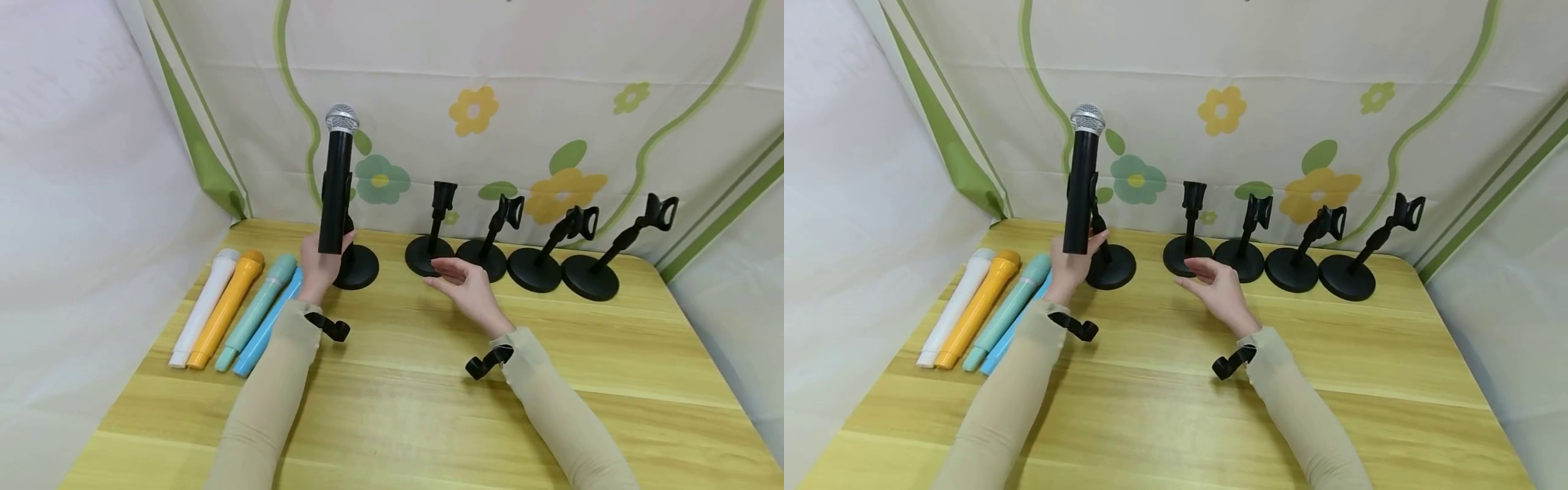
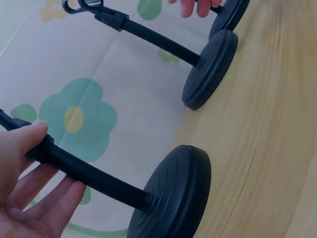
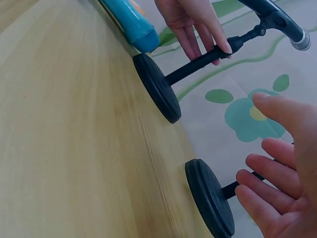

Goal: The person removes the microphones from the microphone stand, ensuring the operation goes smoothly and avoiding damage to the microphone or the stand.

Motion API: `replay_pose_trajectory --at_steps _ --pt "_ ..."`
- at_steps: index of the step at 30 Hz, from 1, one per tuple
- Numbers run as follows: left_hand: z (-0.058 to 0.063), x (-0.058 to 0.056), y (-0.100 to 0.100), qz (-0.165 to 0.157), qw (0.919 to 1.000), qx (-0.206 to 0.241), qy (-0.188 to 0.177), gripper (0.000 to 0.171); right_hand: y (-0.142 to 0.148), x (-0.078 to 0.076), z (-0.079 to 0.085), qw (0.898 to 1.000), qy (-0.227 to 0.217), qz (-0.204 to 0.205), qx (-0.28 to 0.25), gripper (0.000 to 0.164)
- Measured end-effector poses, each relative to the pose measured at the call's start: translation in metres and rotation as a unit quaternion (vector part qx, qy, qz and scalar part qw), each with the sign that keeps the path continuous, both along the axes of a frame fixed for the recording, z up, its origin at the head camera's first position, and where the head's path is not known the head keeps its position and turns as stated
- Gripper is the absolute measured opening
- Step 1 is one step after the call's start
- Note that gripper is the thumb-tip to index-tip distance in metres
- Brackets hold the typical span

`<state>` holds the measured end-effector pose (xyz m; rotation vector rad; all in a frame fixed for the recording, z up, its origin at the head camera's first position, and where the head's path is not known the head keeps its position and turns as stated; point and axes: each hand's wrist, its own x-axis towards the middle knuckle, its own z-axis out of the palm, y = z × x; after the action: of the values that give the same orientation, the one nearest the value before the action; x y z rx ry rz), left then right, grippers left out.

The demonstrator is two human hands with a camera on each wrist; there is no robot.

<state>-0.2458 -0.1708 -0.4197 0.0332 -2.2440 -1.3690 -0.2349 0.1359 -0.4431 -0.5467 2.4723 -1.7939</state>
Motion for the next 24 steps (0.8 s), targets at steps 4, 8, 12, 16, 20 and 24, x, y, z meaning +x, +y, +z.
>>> replay_pose_trajectory --at_steps 4,8,12,16,20,24 --pt "0.0 0.005 0.004 -0.014 0.9997 0.018 0.003 0.045 0.001 0.003 0.002 1.0 0.003 -0.002 -0.001 0.053" --pt "-0.001 0.013 0.009 -0.026 0.9993 0.023 0.01 0.037 0.003 0.006 0.006 1.0 0.004 -0.009 -0.004 0.054" --pt "-0.001 0.022 0.016 -0.045 0.9985 0.021 0.02 0.015 0.008 0.01 0.011 1.0 0.003 -0.015 -0.01 0.052" --pt "0.001 0.034 0.026 -0.075 0.9964 0.025 0.029 0.014 0.016 0.014 0.018 1.0 0.0 -0.018 -0.018 0.049" --pt "0.003 0.047 0.041 -0.12 0.9912 0.041 0.039 0.021 0.024 0.018 0.024 0.999 -0.001 -0.023 -0.029 0.046" --pt "0.006 0.059 0.06 -0.163 0.9841 0.052 0.046 0.023 0.031 0.023 0.027 0.999 0.001 -0.021 -0.032 0.046"
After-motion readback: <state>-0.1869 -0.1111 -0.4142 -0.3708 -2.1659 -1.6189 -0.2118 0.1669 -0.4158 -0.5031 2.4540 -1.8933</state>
